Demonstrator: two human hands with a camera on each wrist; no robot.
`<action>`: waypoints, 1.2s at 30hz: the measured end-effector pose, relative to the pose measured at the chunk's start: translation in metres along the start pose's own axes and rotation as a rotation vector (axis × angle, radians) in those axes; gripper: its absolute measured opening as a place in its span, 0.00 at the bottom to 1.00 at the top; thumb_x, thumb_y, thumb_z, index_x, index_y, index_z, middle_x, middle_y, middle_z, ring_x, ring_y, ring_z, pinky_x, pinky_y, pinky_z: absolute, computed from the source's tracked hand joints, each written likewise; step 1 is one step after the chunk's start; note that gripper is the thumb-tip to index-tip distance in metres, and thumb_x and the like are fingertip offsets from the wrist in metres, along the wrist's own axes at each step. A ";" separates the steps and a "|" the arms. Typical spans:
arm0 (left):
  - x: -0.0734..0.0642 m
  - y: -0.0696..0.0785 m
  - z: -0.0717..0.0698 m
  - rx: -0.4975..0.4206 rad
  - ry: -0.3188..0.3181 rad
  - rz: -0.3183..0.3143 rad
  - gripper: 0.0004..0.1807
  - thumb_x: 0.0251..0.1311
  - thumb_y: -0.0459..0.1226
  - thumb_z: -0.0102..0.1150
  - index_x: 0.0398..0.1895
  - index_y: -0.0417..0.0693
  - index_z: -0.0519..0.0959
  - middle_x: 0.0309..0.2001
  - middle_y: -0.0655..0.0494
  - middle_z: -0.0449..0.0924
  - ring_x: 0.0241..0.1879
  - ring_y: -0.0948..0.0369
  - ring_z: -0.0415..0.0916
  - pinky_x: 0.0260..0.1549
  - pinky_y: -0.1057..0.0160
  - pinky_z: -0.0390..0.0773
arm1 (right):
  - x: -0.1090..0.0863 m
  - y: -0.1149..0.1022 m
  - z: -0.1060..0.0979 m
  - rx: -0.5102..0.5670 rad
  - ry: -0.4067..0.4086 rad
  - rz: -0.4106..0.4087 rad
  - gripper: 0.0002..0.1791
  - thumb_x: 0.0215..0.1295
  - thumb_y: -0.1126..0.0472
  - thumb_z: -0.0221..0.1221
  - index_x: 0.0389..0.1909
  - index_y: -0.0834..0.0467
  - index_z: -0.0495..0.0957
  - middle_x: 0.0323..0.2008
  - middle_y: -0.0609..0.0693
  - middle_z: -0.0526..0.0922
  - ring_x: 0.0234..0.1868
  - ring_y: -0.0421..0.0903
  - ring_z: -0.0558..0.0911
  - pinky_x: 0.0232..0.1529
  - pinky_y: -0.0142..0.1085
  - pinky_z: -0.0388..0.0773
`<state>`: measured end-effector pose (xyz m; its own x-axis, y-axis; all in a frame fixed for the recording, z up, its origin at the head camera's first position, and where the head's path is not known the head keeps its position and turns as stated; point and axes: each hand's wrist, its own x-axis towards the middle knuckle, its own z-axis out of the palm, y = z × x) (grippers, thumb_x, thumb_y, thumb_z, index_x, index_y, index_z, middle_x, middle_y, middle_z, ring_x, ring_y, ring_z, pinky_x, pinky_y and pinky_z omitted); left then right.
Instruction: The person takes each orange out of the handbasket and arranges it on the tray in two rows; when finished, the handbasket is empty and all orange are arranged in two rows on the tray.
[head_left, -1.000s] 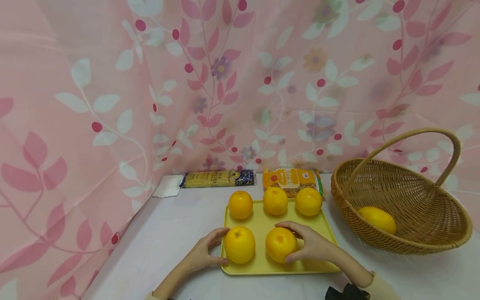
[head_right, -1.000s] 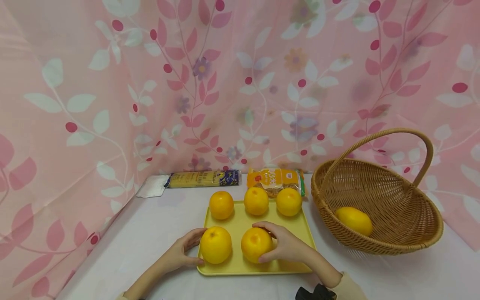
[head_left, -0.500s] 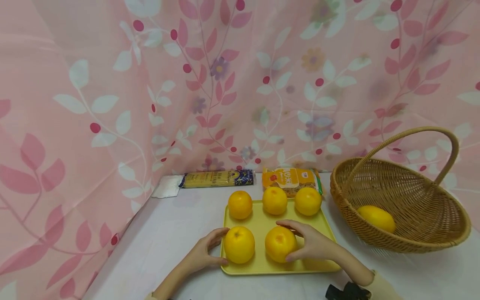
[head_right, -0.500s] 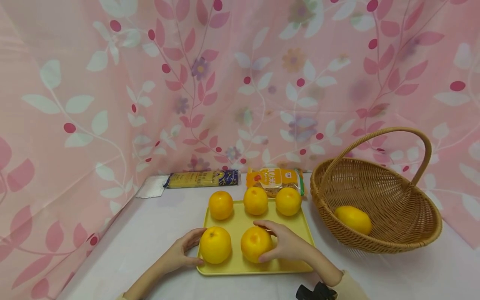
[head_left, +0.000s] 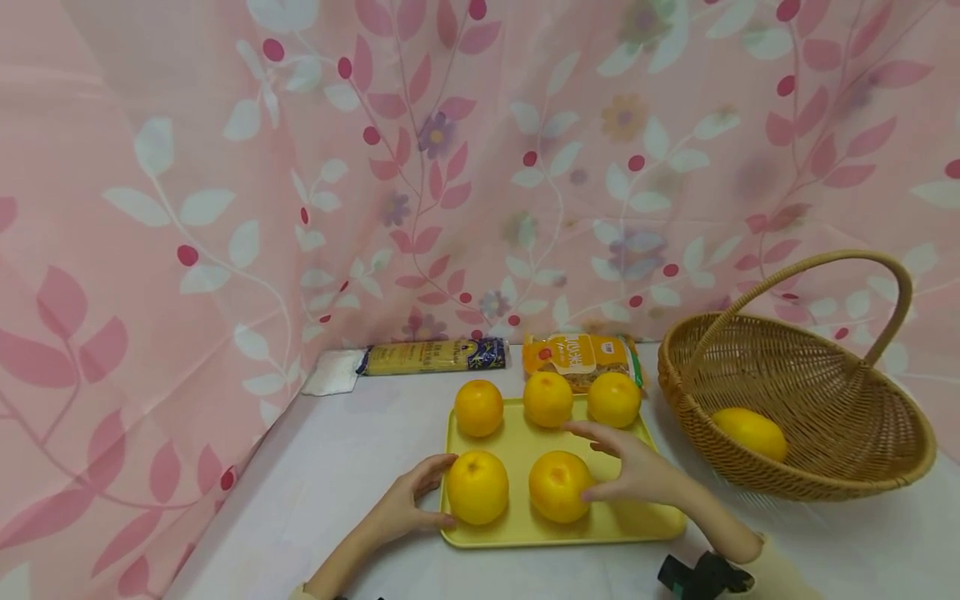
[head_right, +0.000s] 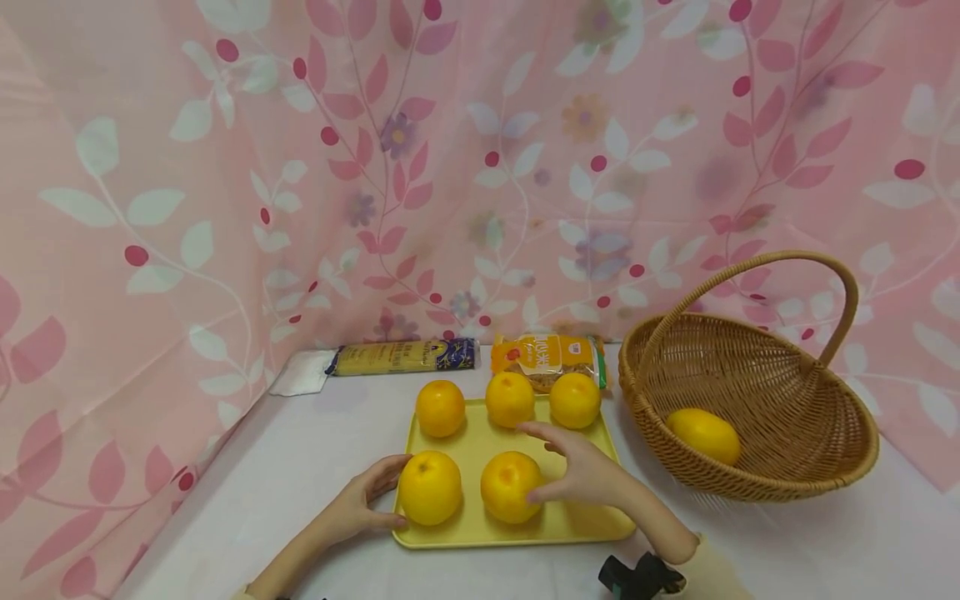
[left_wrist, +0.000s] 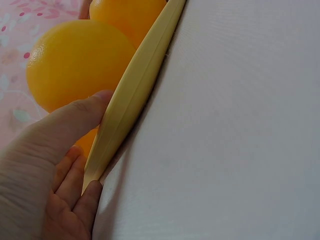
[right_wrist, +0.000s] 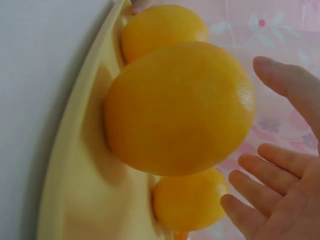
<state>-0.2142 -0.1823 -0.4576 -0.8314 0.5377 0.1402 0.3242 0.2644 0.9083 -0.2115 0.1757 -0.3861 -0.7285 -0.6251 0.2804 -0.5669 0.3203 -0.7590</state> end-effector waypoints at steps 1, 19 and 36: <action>0.000 0.000 0.000 0.001 0.001 -0.001 0.43 0.43 0.36 0.70 0.63 0.41 0.59 0.61 0.48 0.62 0.60 0.53 0.58 0.57 0.56 0.60 | 0.000 -0.002 -0.003 0.003 0.011 -0.017 0.40 0.47 0.56 0.68 0.61 0.63 0.61 0.60 0.58 0.65 0.58 0.56 0.64 0.54 0.51 0.65; -0.004 0.028 0.003 0.004 0.001 -0.065 0.41 0.44 0.37 0.69 0.61 0.37 0.59 0.60 0.43 0.62 0.60 0.50 0.58 0.56 0.53 0.61 | -0.006 -0.065 -0.107 -0.284 0.120 -0.208 0.36 0.47 0.69 0.66 0.60 0.59 0.64 0.58 0.51 0.68 0.58 0.38 0.64 0.55 0.24 0.62; -0.007 0.029 0.003 -0.017 0.000 -0.051 0.40 0.46 0.37 0.67 0.61 0.36 0.59 0.60 0.42 0.62 0.60 0.49 0.58 0.56 0.53 0.61 | -0.026 -0.065 -0.186 -0.394 0.313 -0.016 0.28 0.50 0.73 0.63 0.55 0.59 0.71 0.49 0.37 0.73 0.44 0.29 0.73 0.44 0.15 0.66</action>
<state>-0.1980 -0.1759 -0.4329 -0.8467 0.5237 0.0937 0.2735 0.2774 0.9210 -0.2271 0.3038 -0.2347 -0.7646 -0.4078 0.4990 -0.6372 0.5945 -0.4905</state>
